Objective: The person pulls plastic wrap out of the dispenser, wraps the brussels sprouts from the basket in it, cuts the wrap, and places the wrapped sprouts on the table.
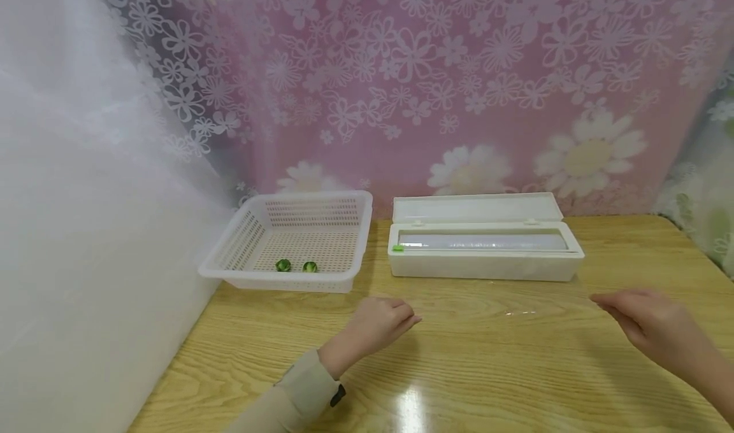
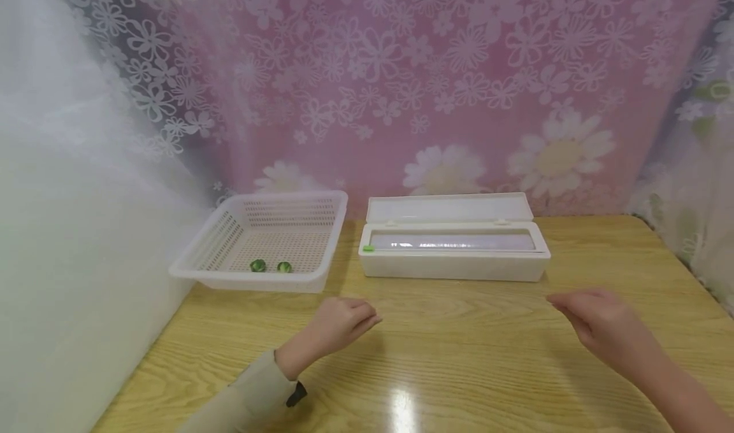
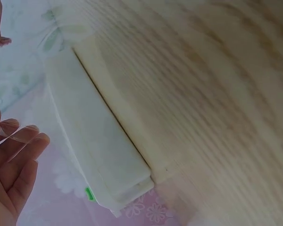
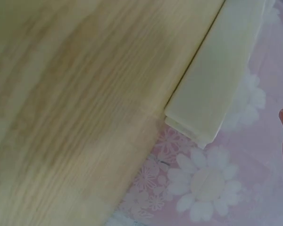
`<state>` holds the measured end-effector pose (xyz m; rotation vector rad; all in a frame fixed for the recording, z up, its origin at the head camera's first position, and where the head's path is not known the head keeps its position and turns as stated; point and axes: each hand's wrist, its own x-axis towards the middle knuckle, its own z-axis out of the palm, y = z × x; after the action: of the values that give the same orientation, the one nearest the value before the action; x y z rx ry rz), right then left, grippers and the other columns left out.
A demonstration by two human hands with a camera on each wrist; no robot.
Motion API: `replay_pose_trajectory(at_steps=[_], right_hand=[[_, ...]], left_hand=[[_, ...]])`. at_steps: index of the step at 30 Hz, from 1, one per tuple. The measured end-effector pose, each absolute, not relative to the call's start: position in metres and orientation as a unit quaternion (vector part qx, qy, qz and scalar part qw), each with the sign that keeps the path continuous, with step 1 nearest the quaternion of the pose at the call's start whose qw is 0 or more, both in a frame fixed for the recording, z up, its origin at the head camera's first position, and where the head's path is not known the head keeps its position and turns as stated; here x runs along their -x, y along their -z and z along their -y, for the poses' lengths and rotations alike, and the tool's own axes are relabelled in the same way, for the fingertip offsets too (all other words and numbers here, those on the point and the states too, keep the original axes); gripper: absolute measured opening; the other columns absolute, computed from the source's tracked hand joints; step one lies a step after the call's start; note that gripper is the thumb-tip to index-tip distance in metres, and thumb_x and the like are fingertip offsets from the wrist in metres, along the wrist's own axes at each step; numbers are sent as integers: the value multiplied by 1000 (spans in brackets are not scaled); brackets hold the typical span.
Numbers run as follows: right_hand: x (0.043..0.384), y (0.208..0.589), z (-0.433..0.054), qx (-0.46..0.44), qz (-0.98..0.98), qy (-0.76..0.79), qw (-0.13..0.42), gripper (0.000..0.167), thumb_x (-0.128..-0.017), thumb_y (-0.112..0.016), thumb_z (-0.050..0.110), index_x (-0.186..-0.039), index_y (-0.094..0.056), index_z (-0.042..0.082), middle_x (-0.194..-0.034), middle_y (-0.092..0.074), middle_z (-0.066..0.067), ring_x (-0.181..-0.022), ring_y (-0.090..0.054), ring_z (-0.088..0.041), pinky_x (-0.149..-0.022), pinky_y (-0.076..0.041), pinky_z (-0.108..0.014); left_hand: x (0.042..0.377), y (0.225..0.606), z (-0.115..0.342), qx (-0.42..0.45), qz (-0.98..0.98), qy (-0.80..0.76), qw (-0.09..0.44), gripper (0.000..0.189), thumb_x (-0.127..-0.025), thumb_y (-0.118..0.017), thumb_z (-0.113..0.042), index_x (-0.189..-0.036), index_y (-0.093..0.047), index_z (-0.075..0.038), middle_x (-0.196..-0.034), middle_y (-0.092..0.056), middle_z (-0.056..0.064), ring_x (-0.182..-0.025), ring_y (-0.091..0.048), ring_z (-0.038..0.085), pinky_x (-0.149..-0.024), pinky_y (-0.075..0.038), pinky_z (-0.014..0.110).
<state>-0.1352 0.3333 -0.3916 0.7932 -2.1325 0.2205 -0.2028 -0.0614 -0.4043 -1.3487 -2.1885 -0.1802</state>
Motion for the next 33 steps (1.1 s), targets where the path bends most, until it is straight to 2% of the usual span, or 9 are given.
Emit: replay_pose_trajectory(at_steps=[2,13,18,21,27,33], right_hand=[[134,394,-333,-320,851,-87,407,57,-97,-25,40,-79,-66,3,-65,-61,0,-55,-55,-17,-48,-42,-19],[128,408,-335,-360,845,-115,378,58,-96,-27,40,-73,-66,4,-70,-61,7,-59,-55,-12,-56,-40,-9],[125,412,-336,-382,839,-104,373,57,-96,-27,39,-73,-66,4,-69,-62,8,-57,-55,-9,-59,-41,-12],[122,413,-336,-380,846,-88,362,57,-96,-25,40,-75,-66,6,-70,-62,9,-58,-55,-7,-59,-41,-13],[117,417,-336,-373,851,-70,363,55,-95,-24,41,-78,-65,9,-73,-62,9,-58,-55,-8,-53,-41,-14],[115,426,-332,-358,855,-47,372,51,-96,-22,41,-79,-61,12,-67,-61,8,-57,-56,-13,-50,-44,-21]], left_hand=[[204,406,63,504,815,67,278,16,-84,-61,-26,-74,-67,-16,-68,-62,-9,-54,-56,1,-47,-39,9],[204,410,69,523,802,61,282,15,-83,-62,-25,-70,-64,-17,-64,-59,-10,-51,-52,0,-45,-35,8],[204,413,70,530,795,42,291,13,-82,-63,-25,-71,-65,-19,-66,-60,-11,-51,-53,-1,-44,-33,6],[204,414,70,535,797,23,281,13,-83,-63,-26,-72,-64,-19,-68,-60,-11,-55,-54,-1,-46,-36,7],[203,416,69,546,793,-1,269,15,-84,-61,-26,-72,-64,-18,-72,-61,-9,-60,-57,0,-53,-42,8],[203,419,67,545,790,-32,279,13,-81,-63,-29,-71,-65,-20,-71,-60,-10,-58,-55,0,-49,-41,9]])
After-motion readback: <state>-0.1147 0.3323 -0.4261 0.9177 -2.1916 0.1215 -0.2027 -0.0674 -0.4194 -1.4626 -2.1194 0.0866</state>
